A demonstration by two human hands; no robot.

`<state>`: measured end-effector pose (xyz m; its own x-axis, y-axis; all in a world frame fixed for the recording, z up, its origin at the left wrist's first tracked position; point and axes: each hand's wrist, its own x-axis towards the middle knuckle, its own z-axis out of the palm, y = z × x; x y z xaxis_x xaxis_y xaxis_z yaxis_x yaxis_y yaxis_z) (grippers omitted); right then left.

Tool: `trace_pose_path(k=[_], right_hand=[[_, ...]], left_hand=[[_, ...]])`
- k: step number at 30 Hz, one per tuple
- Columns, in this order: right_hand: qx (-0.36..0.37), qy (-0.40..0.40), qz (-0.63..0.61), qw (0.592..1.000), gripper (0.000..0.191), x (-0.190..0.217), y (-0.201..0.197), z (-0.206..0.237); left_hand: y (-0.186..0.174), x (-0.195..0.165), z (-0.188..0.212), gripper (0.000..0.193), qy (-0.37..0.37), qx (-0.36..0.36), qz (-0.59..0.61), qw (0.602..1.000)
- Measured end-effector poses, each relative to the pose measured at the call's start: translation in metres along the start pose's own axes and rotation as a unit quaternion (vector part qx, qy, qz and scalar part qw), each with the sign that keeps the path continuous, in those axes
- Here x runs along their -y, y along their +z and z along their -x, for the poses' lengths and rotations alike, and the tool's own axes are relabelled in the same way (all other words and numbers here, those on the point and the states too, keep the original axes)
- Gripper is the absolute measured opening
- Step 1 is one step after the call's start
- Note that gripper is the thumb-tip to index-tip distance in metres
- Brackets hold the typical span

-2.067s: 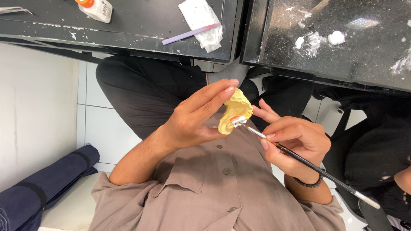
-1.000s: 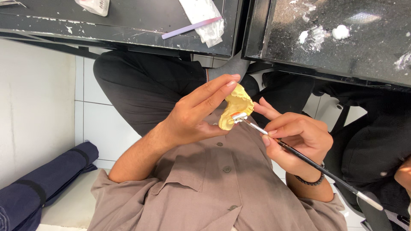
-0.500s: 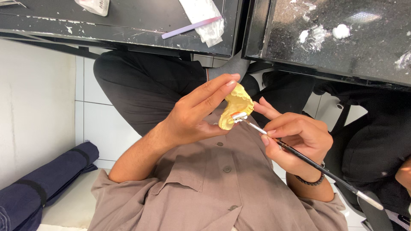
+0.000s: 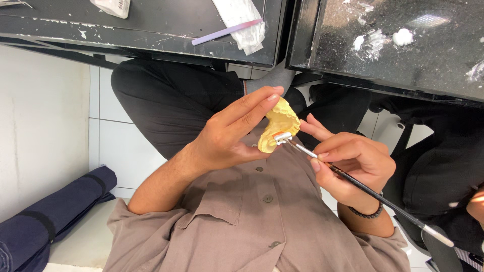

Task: The person sits at a dental lab bench holding a yellow dental stone cast with a partial denture framework, and uses a fine brush to apply and shape white ceramic/porcelain material onto the prosthesis. They periodically wipe the brush on a tissue, reload material from the bench, and dab the work with a tissue while continuing to build up the ceramic layer.

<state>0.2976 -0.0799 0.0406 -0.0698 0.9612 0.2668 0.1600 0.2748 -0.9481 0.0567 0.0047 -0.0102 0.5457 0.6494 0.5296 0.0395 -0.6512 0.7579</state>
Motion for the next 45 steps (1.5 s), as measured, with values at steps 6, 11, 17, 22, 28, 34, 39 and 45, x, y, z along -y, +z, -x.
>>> trace_pose_path(k=[6, 11, 17, 22, 28, 34, 39, 45], right_hand=[[0.005, 0.0, 0.005, 1.0, 0.014, 0.0, 0.001, 0.0], [0.002, 0.005, 0.0, 1.0, 0.014, 0.001, 0.001, 0.0], [0.003, 0.006, 0.004, 1.0, 0.014, 0.001, 0.002, -0.001], [0.006, 0.012, -0.008, 1.0, 0.013, 0.0, 0.0, 0.001], [-0.035, 0.051, -0.133, 0.989, 0.011, -0.001, -0.005, 0.01], [-0.117, 0.023, -0.214, 0.969, 0.01, -0.007, -0.021, 0.011], [-0.137, -0.005, -0.138, 0.981, 0.014, -0.009, -0.018, 0.018], [-0.058, -0.024, -0.063, 0.996, 0.015, -0.008, -0.013, 0.014]], left_hand=[[-0.001, -0.001, 0.0, 0.086, -0.003, 0.004, -0.007, 1.0], [-0.001, -0.001, 0.001, 0.086, -0.009, 0.008, -0.007, 1.0], [-0.001, -0.002, 0.002, 0.087, -0.012, 0.008, 0.0, 1.0], [-0.003, -0.003, 0.0, 0.088, -0.016, 0.01, 0.005, 1.0], [-0.006, -0.005, -0.004, 0.089, -0.036, -0.015, 0.047, 0.998], [-0.011, -0.003, -0.002, 0.09, -0.069, 0.003, 0.183, 0.981], [-0.009, -0.004, -0.001, 0.09, -0.071, -0.014, 0.14, 0.988], [-0.006, -0.005, -0.004, 0.09, -0.053, -0.032, 0.073, 0.995]])
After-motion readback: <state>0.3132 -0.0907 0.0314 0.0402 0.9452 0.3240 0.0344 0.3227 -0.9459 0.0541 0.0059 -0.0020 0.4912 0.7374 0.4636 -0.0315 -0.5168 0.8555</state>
